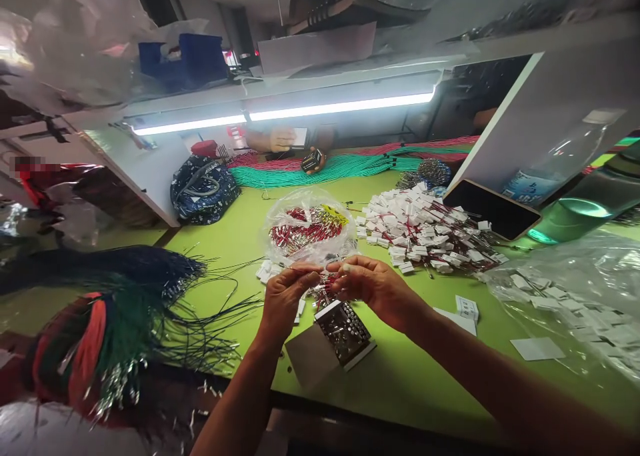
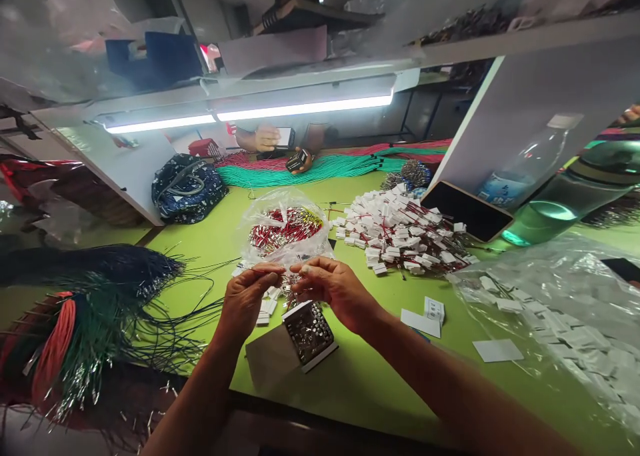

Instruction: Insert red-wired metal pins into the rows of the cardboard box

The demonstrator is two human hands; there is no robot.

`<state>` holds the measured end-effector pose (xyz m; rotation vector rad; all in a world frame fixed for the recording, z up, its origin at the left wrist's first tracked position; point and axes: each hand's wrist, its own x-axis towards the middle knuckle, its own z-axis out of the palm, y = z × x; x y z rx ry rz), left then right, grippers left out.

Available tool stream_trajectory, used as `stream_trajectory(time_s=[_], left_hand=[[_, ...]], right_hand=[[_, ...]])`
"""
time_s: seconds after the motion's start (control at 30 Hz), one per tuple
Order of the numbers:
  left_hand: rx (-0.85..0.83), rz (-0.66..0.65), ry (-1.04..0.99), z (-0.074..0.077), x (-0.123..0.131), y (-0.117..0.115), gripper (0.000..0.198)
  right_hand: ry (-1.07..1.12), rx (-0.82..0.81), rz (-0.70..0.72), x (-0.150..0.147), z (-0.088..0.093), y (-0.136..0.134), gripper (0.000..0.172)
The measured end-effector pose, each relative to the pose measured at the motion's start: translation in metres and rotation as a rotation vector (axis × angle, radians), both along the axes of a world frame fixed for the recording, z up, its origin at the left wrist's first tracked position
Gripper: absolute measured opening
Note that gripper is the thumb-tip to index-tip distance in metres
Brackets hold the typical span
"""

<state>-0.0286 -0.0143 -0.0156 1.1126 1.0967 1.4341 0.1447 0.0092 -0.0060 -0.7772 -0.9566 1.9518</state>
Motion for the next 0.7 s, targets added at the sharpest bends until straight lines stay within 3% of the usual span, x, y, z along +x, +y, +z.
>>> stream_trajectory(time_s=[0.2, 0.43, 0.53, 0.7], left_hand=[[-0.163, -0.043, -0.194, 0.003, 0.005, -0.001, 0.023], [-0.241, 0.006, -0.303, 0.005, 0.007, 0.001, 0.034], [-0.219, 0.007, -0.286, 0.005, 0.005, 0.002, 0.033], [-0.202, 0.019, -0.213, 0.002, 0.003, 0.001, 0.033]], right_hand=[[-0.317, 0.342, -0.055, 0.018, 0.017, 0.024, 0.027], [-0.522, 0.511, -0.074, 0.022, 0.033, 0.058, 0.029], [-0.644, 0.620, -0.030, 0.016, 0.030, 0.055, 0.026], [-0.889, 1.048, 0.056, -0.004, 0.020, 0.027, 0.018]])
